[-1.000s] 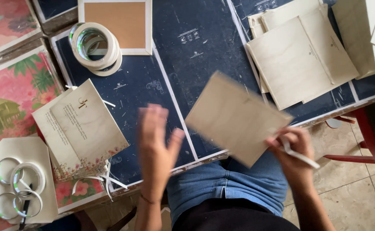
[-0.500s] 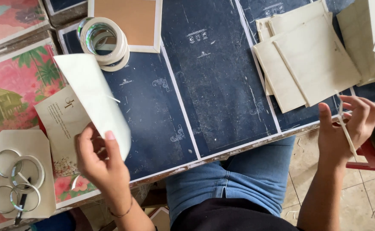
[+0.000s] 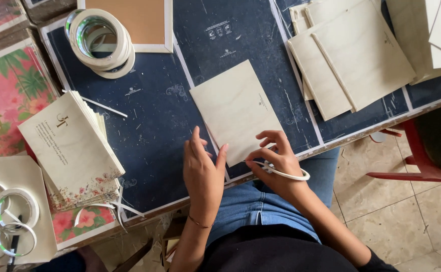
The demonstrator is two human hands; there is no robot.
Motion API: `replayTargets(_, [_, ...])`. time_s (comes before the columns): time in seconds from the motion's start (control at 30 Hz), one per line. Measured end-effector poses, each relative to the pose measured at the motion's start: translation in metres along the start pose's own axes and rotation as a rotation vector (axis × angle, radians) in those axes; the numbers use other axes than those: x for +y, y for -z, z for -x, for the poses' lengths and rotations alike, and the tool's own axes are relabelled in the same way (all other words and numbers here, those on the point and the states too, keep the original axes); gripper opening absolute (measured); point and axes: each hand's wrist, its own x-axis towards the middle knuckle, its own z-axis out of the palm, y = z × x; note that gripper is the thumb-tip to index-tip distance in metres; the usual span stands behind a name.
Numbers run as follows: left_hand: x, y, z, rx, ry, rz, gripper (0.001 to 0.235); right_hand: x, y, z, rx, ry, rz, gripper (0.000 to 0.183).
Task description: Applying double-sided tape to the edges of paper cards and stacking them.
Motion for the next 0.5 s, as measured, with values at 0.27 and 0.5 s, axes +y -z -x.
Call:
replayTargets(0.27, [-0.032,-0.008,0.016,-0.112,-0.058,-0.029,0.015,0.008,-0.015,-0.012,-0.104,0.131,0.111,0.014])
replayTargets(0.5, [-0.034,-0.010,0.021,-0.132,0.010,0.010,0.027,0.011,-0.024,-0.013,-0.084,0.243,0.184,0.014])
